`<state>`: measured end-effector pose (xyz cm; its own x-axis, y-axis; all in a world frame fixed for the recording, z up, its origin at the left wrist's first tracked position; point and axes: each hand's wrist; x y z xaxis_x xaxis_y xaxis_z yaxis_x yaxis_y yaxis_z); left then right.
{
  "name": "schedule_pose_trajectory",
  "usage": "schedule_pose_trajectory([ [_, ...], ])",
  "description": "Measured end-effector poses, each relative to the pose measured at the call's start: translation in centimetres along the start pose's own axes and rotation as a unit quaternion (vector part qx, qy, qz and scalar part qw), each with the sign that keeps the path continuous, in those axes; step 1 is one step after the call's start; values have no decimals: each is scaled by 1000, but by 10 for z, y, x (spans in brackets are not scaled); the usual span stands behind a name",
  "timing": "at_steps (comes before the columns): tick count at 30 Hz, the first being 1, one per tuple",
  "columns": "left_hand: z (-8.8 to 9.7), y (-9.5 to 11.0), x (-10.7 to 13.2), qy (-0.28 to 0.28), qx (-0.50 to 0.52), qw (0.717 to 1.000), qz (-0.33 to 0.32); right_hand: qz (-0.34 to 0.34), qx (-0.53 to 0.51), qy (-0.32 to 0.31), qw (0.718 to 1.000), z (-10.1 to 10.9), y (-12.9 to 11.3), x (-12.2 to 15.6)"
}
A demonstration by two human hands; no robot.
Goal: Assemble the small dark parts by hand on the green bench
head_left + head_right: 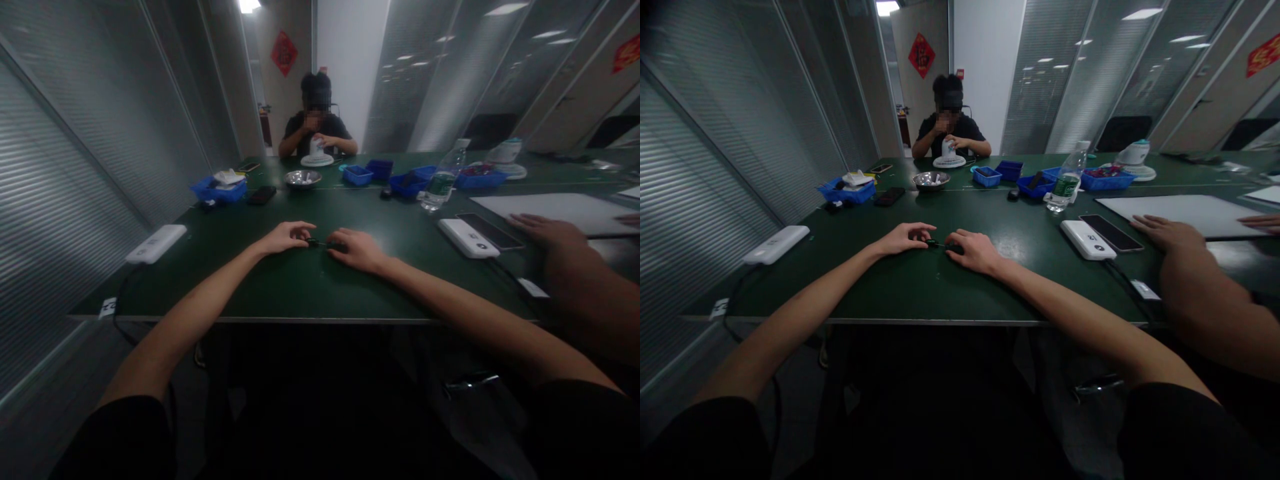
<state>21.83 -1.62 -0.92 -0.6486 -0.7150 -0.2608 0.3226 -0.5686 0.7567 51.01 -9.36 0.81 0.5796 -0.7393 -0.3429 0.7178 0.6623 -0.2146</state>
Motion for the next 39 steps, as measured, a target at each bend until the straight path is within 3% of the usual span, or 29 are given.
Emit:
schedule_pose_trajectory([
  [39,1,8,2,-16,-3,1000,2,4,9,5,1000,0,1,0],
])
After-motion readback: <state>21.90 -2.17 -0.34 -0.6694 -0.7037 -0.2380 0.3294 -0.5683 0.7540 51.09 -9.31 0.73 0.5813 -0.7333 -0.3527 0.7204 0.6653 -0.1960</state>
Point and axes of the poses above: each hand's wrist, its own x-axis away from the middle knuckle, its own z-axis out of the back of the hand, y = z × x, and after that the axes turned 3 degrees about y, right-handed
